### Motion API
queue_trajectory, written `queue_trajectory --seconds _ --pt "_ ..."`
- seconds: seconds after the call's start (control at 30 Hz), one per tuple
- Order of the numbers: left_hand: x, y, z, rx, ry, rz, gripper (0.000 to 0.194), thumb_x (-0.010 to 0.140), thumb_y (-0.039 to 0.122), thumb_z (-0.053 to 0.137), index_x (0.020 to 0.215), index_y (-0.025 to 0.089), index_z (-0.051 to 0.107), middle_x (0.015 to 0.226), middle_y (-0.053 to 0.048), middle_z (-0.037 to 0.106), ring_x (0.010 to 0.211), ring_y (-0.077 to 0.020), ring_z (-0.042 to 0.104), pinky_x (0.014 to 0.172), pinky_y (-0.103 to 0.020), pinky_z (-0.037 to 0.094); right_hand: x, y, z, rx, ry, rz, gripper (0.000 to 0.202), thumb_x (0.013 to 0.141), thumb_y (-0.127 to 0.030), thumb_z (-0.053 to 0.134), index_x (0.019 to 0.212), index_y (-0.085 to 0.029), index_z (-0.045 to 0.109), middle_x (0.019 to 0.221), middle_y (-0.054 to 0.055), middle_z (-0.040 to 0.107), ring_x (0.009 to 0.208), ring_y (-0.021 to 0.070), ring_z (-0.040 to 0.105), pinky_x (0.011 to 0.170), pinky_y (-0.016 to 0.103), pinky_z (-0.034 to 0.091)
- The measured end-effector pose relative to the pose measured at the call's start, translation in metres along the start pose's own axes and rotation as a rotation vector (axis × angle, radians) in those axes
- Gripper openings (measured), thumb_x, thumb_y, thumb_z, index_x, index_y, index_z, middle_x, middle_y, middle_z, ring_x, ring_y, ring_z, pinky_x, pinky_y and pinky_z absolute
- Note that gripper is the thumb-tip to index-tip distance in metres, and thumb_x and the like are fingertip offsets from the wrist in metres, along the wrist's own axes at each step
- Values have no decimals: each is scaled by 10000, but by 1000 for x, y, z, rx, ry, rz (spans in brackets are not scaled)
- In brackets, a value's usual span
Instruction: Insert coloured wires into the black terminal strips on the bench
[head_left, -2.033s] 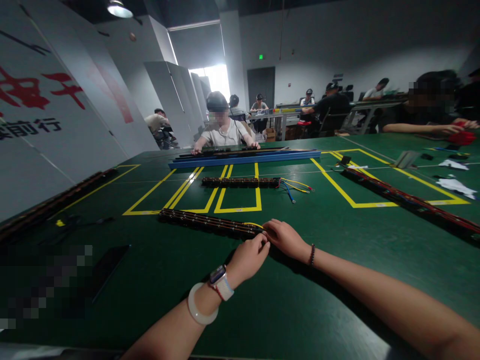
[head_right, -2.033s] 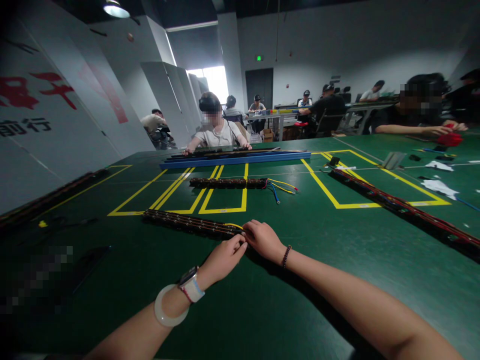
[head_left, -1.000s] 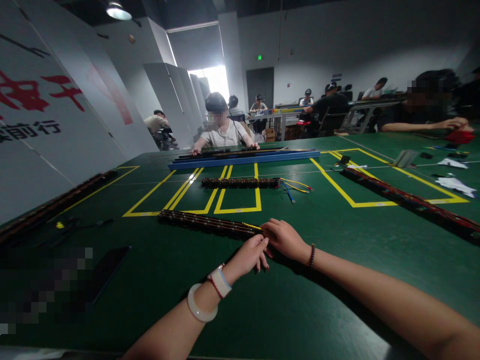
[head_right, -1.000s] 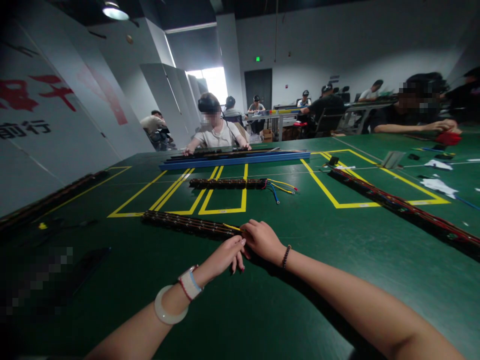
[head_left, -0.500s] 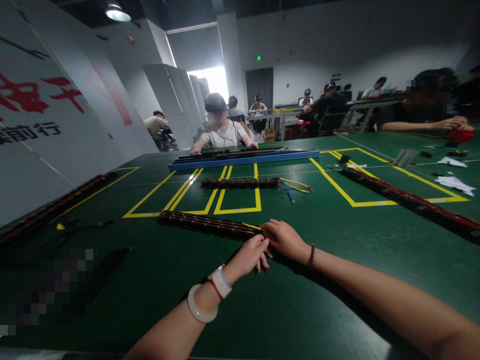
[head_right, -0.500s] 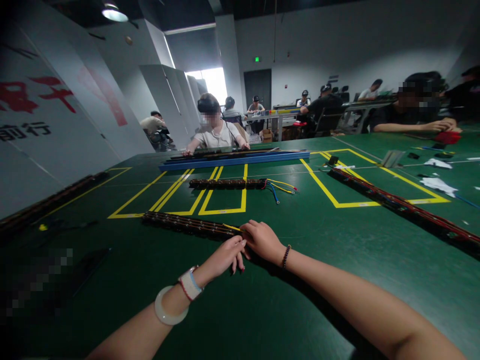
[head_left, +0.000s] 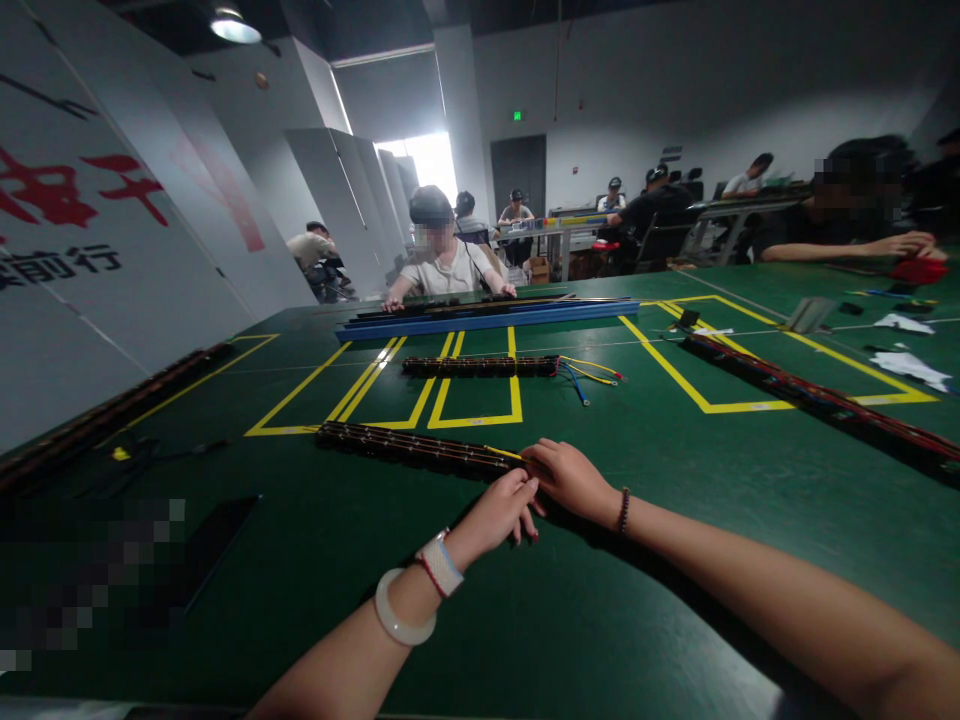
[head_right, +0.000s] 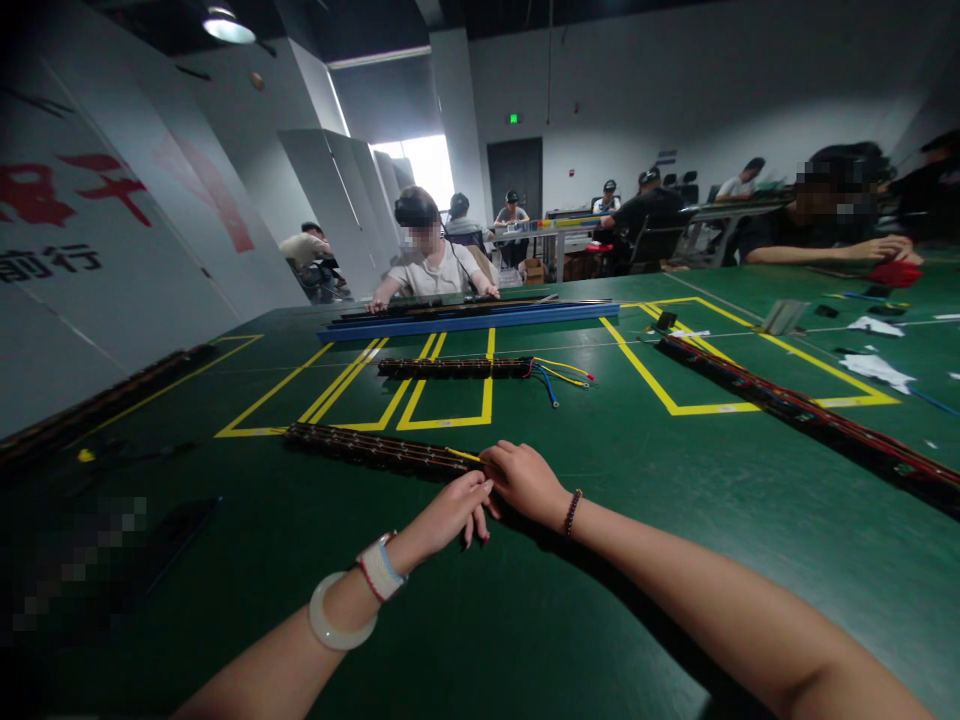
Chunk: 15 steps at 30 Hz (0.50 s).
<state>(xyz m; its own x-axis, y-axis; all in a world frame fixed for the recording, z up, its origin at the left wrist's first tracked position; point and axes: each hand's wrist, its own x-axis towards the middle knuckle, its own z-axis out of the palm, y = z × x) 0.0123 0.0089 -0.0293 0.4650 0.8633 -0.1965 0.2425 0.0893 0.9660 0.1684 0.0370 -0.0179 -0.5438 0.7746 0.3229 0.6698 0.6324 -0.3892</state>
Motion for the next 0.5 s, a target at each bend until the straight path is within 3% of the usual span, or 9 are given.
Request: queue_trajectory --seconds 0.5 --pt "-1 2 1 8 5 -1 346 838 498 379 880 156 406 772 -31 571 451 -78 558 309 -137 314 1 2 4 41 14 -15 169 876 -168 489 1024 -163 570 902 47 593 781 141 542 681 237 380"
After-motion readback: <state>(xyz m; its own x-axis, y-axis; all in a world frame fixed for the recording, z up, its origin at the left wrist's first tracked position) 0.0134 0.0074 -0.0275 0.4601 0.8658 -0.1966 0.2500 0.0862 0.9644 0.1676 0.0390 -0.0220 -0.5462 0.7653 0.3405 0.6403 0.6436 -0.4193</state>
